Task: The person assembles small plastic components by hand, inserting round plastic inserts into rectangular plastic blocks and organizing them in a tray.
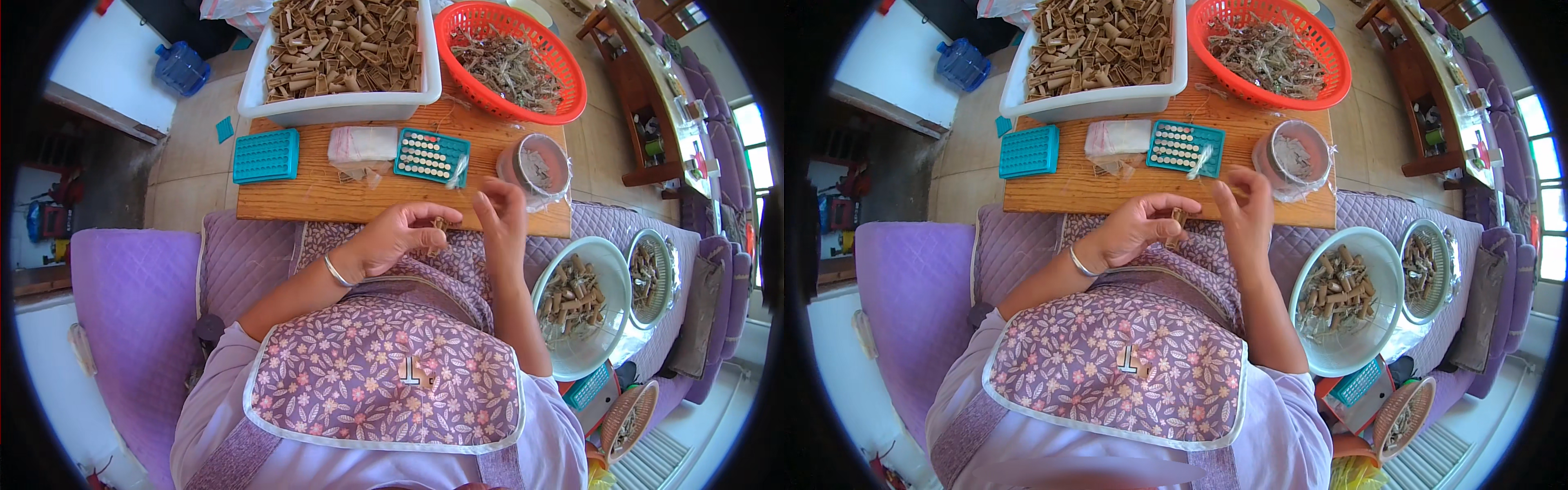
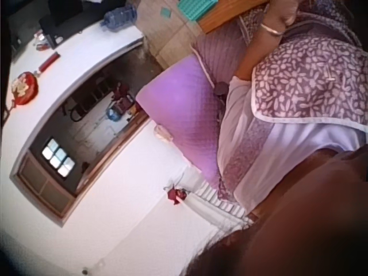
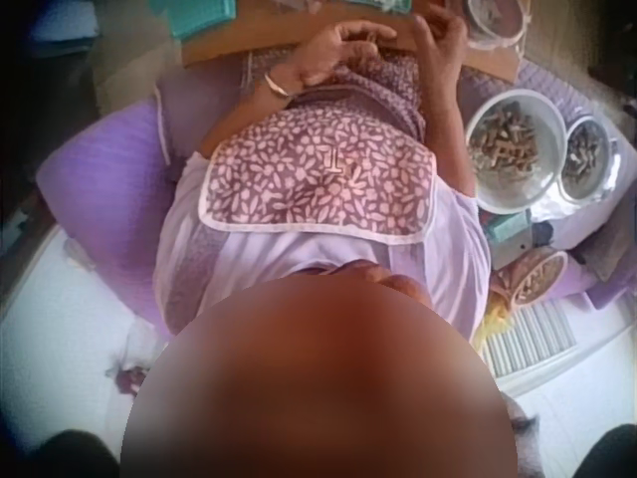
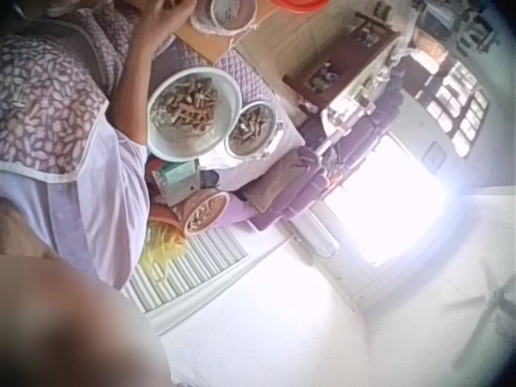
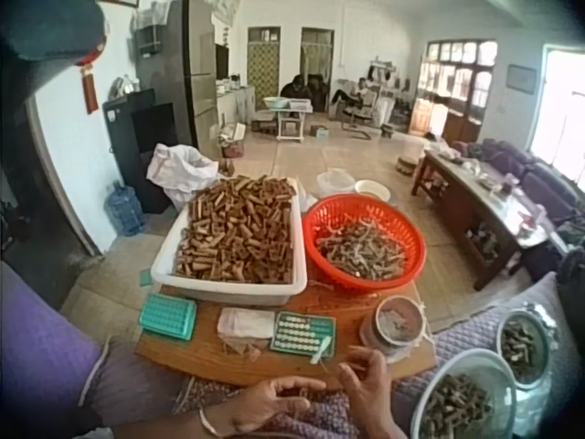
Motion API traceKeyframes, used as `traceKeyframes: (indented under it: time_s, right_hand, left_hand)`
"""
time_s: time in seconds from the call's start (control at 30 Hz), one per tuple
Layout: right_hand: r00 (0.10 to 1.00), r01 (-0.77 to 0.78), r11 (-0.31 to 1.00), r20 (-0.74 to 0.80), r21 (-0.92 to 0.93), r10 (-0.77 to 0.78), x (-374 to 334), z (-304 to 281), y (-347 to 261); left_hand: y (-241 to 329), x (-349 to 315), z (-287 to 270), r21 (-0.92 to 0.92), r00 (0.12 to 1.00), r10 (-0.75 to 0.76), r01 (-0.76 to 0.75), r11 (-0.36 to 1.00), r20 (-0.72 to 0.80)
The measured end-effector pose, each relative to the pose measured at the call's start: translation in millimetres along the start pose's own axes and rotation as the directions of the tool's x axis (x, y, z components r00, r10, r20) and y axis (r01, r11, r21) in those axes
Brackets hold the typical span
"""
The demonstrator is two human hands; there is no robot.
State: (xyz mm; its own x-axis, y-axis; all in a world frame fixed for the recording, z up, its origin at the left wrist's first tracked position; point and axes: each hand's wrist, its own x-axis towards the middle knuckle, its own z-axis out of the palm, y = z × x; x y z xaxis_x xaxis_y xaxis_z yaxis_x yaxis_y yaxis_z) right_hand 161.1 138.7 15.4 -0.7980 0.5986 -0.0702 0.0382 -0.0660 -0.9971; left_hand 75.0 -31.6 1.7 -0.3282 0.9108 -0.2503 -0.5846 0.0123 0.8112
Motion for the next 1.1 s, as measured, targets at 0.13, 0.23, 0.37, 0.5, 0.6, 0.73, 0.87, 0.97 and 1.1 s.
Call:
traceKeyframes:
  time_s: [0.13, 0.23, 0.37, 0.5, 0.6, 0.73, 0.87, 0.97, 1.1]
  right_hand:
    - [0.822, 0.535, 0.597, 0.208, -0.598, -0.529, -11, -14, -19]
    - [0.858, 0.512, 0.717, 0.328, -0.473, -0.396, -20, -6, -16]
    - [0.912, 0.356, 0.860, 0.338, -0.366, -0.234, -17, -13, -2]
    - [0.877, 0.458, 0.784, 0.359, -0.419, -0.321, -19, -6, -3]
    - [0.938, 0.301, 0.883, 0.279, -0.359, -0.206, -22, -4, -1]
    - [0.983, 0.049, 0.977, 0.183, -0.209, -0.011, -26, -7, 4]
    - [0.989, 0.017, 1.000, 0.148, 0.014, -0.019, -36, 8, 14]
    - [0.980, -0.104, 0.991, 0.176, 0.079, 0.089, -44, 21, 18]
    - [0.978, -0.090, 0.994, 0.196, 0.061, 0.077, -44, 23, 25]
  left_hand:
    - [-4, -1, -4, -0.308, 1.000, 0.012, -0.010, 0.951, 0.004]
    - [-8, 1, -6, -0.374, 1.000, -0.001, 0.010, 0.927, 0.026]
    - [-2, -3, -6, -0.409, 0.998, -0.020, 0.041, 0.912, 0.056]
    - [-7, -5, -9, -0.419, 0.996, -0.018, 0.051, 0.907, 0.082]
    - [-6, -6, -8, -0.430, 0.995, 0.002, 0.041, 0.902, 0.101]
    - [-11, -1, -8, -0.288, 0.997, 0.074, -0.082, 0.954, -0.037]
    - [-13, 3, -3, -0.053, 0.968, 0.184, -0.195, 0.979, -0.170]
    - [-14, 4, -2, 0.071, 0.939, 0.286, -0.278, 0.958, -0.190]
    - [-15, 4, -5, 0.236, 0.903, 0.386, -0.339, 0.911, -0.191]
